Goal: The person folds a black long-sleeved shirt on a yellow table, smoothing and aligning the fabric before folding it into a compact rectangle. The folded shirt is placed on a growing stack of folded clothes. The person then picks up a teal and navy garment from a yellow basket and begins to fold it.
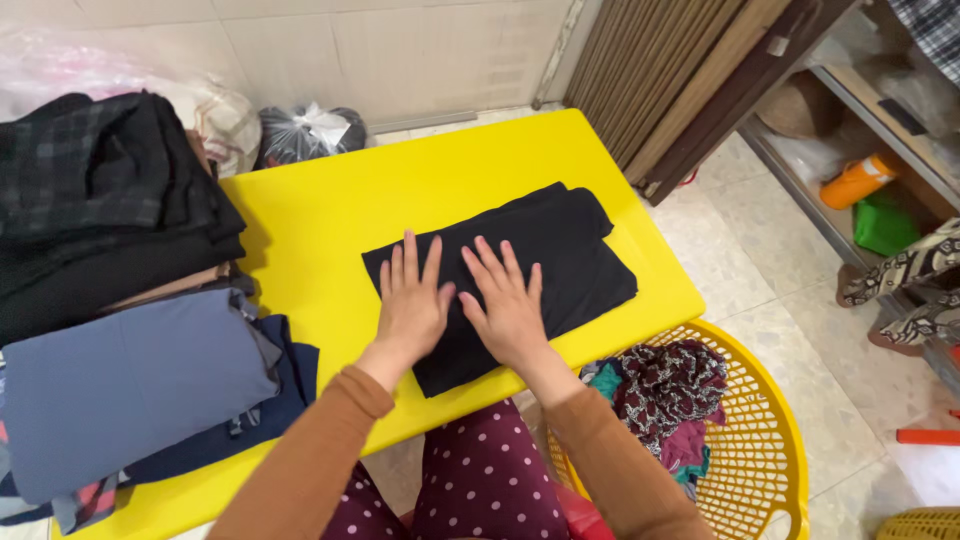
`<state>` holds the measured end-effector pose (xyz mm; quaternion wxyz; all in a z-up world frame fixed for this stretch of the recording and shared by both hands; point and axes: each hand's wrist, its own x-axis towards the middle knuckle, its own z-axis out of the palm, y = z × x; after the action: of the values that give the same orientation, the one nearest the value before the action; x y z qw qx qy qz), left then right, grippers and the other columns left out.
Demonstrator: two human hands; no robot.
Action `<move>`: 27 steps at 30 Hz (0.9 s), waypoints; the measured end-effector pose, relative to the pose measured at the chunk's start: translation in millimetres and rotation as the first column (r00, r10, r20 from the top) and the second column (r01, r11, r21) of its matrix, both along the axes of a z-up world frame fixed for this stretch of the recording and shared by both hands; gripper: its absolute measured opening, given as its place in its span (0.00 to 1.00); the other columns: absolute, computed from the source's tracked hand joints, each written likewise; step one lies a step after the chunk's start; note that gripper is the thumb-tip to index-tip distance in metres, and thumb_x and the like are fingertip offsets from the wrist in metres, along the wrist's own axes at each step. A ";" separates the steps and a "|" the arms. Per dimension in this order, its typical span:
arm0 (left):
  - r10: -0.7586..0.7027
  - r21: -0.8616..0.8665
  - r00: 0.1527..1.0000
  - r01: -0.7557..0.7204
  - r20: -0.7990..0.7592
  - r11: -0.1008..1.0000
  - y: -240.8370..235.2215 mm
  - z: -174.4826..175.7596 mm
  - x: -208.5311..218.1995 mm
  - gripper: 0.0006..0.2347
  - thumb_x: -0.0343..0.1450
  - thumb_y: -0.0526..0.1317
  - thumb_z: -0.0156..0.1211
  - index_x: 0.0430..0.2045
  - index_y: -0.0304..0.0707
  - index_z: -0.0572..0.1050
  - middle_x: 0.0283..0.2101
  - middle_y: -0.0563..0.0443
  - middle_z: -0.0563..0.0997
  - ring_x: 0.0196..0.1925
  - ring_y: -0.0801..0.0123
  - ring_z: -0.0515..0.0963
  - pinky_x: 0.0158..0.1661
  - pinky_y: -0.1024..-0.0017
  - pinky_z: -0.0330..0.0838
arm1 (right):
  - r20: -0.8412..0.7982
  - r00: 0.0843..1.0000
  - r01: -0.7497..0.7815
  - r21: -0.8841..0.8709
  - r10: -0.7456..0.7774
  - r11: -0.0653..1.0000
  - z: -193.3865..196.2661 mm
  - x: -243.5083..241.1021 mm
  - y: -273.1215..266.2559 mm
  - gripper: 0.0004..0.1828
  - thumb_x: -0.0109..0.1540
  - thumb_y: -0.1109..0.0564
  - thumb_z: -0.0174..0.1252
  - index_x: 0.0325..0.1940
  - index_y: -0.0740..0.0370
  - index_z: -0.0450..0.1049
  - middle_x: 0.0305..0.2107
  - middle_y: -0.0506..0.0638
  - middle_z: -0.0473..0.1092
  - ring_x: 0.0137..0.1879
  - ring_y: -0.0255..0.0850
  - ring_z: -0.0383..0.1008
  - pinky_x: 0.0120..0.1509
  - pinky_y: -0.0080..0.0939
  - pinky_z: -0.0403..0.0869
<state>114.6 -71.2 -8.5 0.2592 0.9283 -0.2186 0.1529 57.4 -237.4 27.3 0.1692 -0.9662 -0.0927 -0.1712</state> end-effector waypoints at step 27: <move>-0.230 0.006 0.890 0.253 -0.394 0.967 56.2 33.3 -41.4 0.45 0.60 0.60 0.69 0.73 0.61 0.51 0.77 0.43 0.45 0.77 0.51 0.42 0.70 0.44 0.29 | -0.307 0.946 0.152 0.120 -0.109 0.981 8.1 37.4 -174.3 0.55 0.49 0.45 0.69 0.77 0.33 0.49 0.78 0.44 0.38 0.82 0.57 0.29 0.71 0.85 0.36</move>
<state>73.3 -15.0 24.8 0.2880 0.9126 -0.2805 -0.0748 94.8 -411.6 35.4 0.2380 -0.9704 0.0107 -0.0402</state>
